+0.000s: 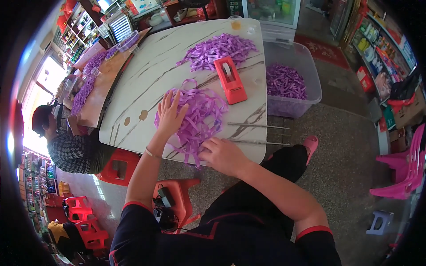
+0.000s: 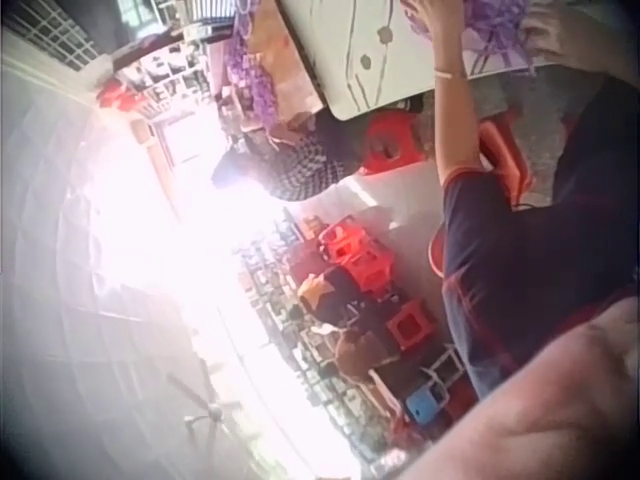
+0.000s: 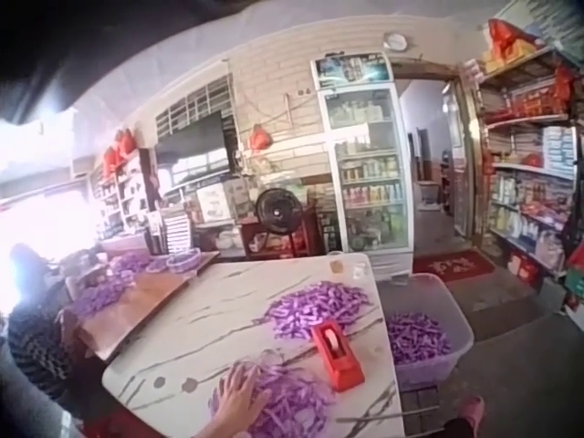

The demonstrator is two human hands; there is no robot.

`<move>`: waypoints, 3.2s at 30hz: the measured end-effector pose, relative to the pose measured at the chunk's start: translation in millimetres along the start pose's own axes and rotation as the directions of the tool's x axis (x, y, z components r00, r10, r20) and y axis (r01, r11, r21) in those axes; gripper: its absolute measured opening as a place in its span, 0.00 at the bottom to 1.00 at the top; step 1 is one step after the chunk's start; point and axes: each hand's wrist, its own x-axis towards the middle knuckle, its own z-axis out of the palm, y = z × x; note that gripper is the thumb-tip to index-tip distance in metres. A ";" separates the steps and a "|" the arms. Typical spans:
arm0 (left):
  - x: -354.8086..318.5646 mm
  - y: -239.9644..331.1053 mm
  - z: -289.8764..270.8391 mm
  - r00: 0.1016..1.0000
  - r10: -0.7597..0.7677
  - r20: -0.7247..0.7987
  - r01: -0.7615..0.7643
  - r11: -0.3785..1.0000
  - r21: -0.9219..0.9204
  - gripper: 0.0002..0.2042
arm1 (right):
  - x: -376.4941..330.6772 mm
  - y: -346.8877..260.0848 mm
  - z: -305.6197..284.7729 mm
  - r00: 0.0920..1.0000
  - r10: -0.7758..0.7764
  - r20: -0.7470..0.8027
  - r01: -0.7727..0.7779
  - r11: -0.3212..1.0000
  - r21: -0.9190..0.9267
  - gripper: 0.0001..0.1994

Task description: Creating decorative ribbon bows using long plastic strips, a specialized wire frame tool, and tape.

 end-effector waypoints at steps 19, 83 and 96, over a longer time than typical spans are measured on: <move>-52.9 5.7 -18.4 0.964 0.178 0.200 -0.190 0.981 0.045 0.45 | 44.4 77.7 -60.3 0.989 0.150 -0.022 -0.148 0.987 0.055 0.05; -7.6 333.9 -29.6 0.437 0.751 0.496 0.660 0.107 -0.744 0.10 | -175.9 -26.9 -251.1 0.711 0.468 -0.525 -0.562 0.827 -0.023 0.04; 7.6 337.5 -19.6 0.729 0.546 0.413 0.440 0.088 -0.893 0.06 | -151.2 -50.7 -143.7 0.422 0.902 -0.088 -0.235 0.202 0.951 0.10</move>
